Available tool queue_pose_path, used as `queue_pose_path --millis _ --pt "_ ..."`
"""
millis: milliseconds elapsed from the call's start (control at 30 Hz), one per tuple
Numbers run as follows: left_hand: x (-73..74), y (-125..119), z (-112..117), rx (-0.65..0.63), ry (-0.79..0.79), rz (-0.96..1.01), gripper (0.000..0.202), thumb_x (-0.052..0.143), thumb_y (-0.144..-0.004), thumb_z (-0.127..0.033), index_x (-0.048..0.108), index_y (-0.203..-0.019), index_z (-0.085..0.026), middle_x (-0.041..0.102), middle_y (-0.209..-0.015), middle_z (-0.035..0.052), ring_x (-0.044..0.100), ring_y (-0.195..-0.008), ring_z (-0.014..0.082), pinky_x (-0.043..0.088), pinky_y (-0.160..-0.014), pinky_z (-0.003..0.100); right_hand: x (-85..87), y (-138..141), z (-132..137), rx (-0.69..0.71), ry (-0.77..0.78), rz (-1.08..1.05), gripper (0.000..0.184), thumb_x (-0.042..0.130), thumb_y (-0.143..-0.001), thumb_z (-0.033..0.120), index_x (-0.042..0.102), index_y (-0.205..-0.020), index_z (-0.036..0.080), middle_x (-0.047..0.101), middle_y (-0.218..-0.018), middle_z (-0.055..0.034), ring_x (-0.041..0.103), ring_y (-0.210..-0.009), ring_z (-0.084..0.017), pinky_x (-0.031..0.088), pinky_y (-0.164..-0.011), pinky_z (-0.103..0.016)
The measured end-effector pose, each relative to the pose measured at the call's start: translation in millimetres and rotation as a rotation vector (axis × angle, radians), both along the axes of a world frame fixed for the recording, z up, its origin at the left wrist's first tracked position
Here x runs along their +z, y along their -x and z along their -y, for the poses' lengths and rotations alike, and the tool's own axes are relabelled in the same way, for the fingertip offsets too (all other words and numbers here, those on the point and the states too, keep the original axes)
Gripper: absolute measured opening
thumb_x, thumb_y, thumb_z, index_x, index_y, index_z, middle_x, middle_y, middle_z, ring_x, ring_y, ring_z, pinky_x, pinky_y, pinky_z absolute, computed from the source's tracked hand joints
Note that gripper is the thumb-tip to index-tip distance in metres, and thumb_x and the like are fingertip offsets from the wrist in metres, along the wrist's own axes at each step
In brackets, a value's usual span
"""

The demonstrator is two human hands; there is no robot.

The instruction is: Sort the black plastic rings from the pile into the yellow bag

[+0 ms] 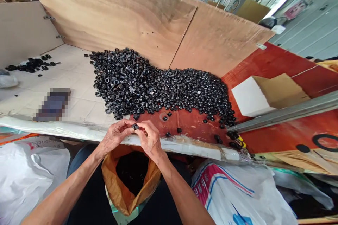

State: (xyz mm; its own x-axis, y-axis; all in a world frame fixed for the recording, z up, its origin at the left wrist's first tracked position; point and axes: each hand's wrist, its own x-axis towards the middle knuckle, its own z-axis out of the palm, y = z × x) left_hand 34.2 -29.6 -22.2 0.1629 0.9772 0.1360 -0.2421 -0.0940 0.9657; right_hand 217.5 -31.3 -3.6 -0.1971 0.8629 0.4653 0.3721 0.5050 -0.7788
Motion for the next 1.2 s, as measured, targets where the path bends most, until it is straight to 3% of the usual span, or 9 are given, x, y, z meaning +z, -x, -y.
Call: queue_pose_path --millis 200,433,667,800,900,967,1067,1133,1200 --pt "2.7 -1 2 0.001 -0.027 0.063 0.029 0.080 -0.090 -0.040 0.074 -0.108 -0.018 0.077 -0.095 0.0047 0.074 -0.088 0.0184 0.061 -0.086 0.032 -17.4 13 8 -0.026 0.274 -0.226 0.022 0.064 -0.101 0.038 0.072 -0.116 0.023 0.076 -0.109 -0.0084 0.075 -0.094 -0.021 0.063 -0.086 -0.034" --pt "0.9 -1 3 0.017 -0.046 0.016 0.024 0.079 -0.091 -0.036 0.074 -0.107 -0.018 0.077 -0.098 0.0049 0.073 -0.091 0.0181 0.060 -0.088 0.031 -10.2 7 6 -0.112 0.157 -0.143 0.018 0.072 -0.094 0.034 0.077 -0.107 0.023 0.076 -0.104 -0.0070 0.073 -0.090 -0.021 0.062 -0.082 -0.033" --pt "0.1 0 3 -0.013 -0.046 0.015 0.023 0.078 -0.092 -0.035 0.074 -0.107 -0.018 0.077 -0.096 0.0043 0.072 -0.088 0.0167 0.059 -0.086 0.029 -10.6 6 4 -0.070 0.217 -0.155 0.020 0.069 -0.096 0.033 0.078 -0.110 0.022 0.076 -0.102 -0.0068 0.073 -0.085 -0.020 0.060 -0.078 -0.031" --pt "-1.0 1 2 -0.034 -0.076 -0.033 0.021 0.077 -0.094 -0.036 0.074 -0.104 -0.018 0.077 -0.095 0.0041 0.072 -0.087 0.0165 0.058 -0.083 0.028 -4.7 7 2 -0.108 0.215 -0.055 0.019 0.067 -0.096 0.036 0.076 -0.092 0.020 0.071 -0.083 -0.0034 0.064 -0.071 -0.016 0.053 -0.066 -0.026" --pt "-2.0 1 2 -0.026 -0.094 -0.082 0.022 0.076 -0.094 -0.037 0.074 -0.105 -0.018 0.076 -0.096 0.0043 0.071 -0.087 0.0165 0.057 -0.083 0.028 -1.0 6 1 -0.134 0.171 0.047 0.031 0.065 -0.096 0.038 0.066 -0.071 0.020 0.059 -0.067 0.0016 0.051 -0.061 -0.012 0.044 -0.061 -0.024" --pt "-1.5 1 2 -0.023 -0.099 -0.099 0.022 0.076 -0.094 -0.037 0.074 -0.104 -0.018 0.076 -0.096 0.0046 0.071 -0.088 0.0169 0.058 -0.083 0.028 -2.0 6 2 -0.149 0.162 0.059 0.035 0.066 -0.096 0.040 0.062 -0.067 0.020 0.055 -0.064 0.0027 0.048 -0.059 -0.012 0.043 -0.060 -0.024" --pt "1.2 0 2 -0.051 -0.100 -0.092 0.022 0.076 -0.095 -0.037 0.074 -0.105 -0.018 0.077 -0.096 0.0049 0.072 -0.089 0.0176 0.058 -0.085 0.029 -7.6 8 6 -0.171 0.224 -0.073 0.022 0.068 -0.094 0.041 0.070 -0.086 0.020 0.066 -0.072 0.0004 0.058 -0.063 -0.014 0.049 -0.063 -0.025" --pt "2.9 0 3 -0.064 -0.093 -0.066 0.021 0.075 -0.095 -0.037 0.074 -0.106 -0.019 0.078 -0.096 0.0045 0.073 -0.089 0.0177 0.059 -0.085 0.030 -11.4 8 9 -0.140 0.253 -0.157 0.021 0.068 -0.094 0.039 0.072 -0.103 0.020 0.074 -0.085 -0.0034 0.067 -0.073 -0.017 0.054 -0.069 -0.026" --pt "3.2 -1 3 -0.059 -0.086 -0.053 0.022 0.076 -0.095 -0.037 0.073 -0.107 -0.019 0.078 -0.096 0.0046 0.074 -0.089 0.0180 0.060 -0.085 0.030 -13.1 8 12 -0.088 0.254 -0.175 0.022 0.067 -0.095 0.038 0.073 -0.108 0.021 0.076 -0.095 -0.0056 0.071 -0.081 -0.019 0.057 -0.074 -0.028"
